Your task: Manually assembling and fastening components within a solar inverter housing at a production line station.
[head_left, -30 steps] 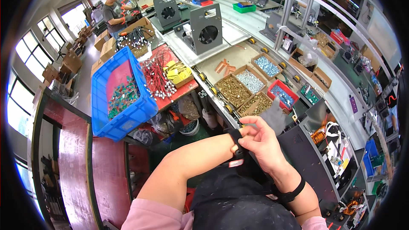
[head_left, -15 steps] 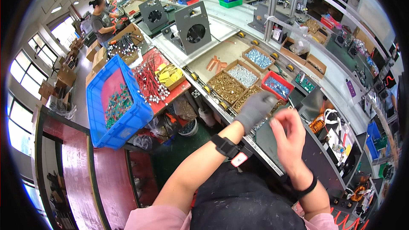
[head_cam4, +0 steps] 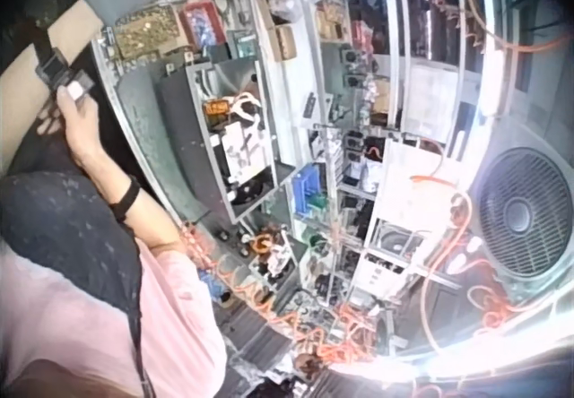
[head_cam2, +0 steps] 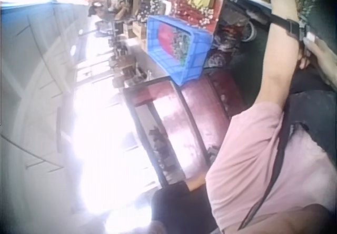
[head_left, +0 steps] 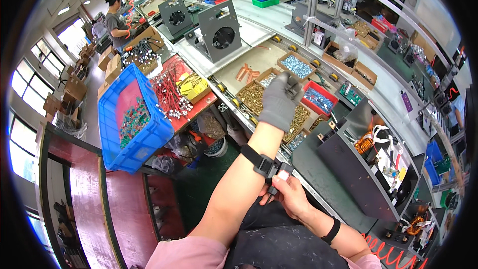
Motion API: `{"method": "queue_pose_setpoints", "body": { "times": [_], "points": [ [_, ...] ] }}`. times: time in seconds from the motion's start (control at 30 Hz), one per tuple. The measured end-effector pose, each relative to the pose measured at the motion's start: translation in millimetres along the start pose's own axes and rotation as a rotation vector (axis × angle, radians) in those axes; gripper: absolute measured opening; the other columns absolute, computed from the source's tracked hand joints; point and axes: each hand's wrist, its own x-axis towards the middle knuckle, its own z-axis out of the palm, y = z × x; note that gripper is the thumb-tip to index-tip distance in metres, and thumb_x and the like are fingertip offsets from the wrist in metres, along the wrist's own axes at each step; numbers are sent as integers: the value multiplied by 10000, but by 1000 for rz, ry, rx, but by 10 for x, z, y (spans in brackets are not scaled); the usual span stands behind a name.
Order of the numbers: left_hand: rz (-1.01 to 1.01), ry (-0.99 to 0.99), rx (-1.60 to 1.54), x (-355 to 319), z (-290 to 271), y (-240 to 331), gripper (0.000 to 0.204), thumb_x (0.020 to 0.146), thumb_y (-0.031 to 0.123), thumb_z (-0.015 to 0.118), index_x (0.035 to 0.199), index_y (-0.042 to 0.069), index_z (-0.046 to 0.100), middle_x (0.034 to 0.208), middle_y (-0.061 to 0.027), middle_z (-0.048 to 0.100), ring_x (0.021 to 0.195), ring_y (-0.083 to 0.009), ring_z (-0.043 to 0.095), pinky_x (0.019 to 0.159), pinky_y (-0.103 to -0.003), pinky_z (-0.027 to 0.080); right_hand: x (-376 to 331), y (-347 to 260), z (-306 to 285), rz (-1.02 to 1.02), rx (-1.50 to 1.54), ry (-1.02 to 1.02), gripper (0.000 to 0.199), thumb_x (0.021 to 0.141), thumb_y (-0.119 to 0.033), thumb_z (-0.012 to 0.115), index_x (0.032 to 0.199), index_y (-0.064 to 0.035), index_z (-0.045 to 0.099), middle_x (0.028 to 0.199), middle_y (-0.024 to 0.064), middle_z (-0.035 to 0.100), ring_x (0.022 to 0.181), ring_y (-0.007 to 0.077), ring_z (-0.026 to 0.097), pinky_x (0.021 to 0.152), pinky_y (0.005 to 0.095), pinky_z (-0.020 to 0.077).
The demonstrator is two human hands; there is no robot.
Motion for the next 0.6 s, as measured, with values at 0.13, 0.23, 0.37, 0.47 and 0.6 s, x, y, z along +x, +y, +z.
{"method": "queue_pose_setpoints", "body": {
  "times": [0.13, 0.23, 0.37, 0.47, 0.6],
  "points": [
    [-264, 113, -339, 114, -3, -67, 151, 933, 185, 550, 1008, 70, 614, 791, -27, 633, 689, -156, 591, 706, -298, 519, -54, -65, 43, -25, -200, 3, 291, 966, -244, 507, 1000, 43, 547, 843, 122, 653, 682, 207, 668, 605, 275, 523],
    [102, 39, 240, 10, 8, -262, 151, 935, 172, 543, 1006, 61, 617, 809, -45, 634, 708, -143, 600, 700, -283, 524, -28, -176, 58, -49, -257, 135, 270, 958, -232, 528, 971, 37, 547, 839, 121, 660, 683, 178, 672, 595, 264, 510],
    [147, -145, 337, -75, 175, -271, 178, 926, 159, 555, 1023, 29, 628, 831, -67, 651, 750, -126, 608, 687, -279, 515, 0, -97, -84, -37, -233, 101, 318, 968, -263, 506, 970, 48, 569, 852, 119, 666, 712, 161, 668, 606, 261, 514],
    [625, -274, 1263, -224, 357, -228, 183, 899, 223, 557, 929, 64, 643, 832, -62, 662, 783, -170, 636, 728, -335, 495, -75, -82, -120, 8, -270, 97, 342, 970, -270, 498, 972, 61, 583, 888, 126, 676, 737, 149, 666, 618, 257, 514],
    [1184, -896, 1747, -433, 444, -510, 179, 864, 182, 502, 828, 135, 671, 795, -55, 633, 837, -208, 612, 810, -379, 422, -355, -208, -344, 204, -616, 53, 252, 923, -244, 579, 967, -5, 645, 813, 74, 701, 674, 129, 659, 614, 252, 519]
  ]
}}
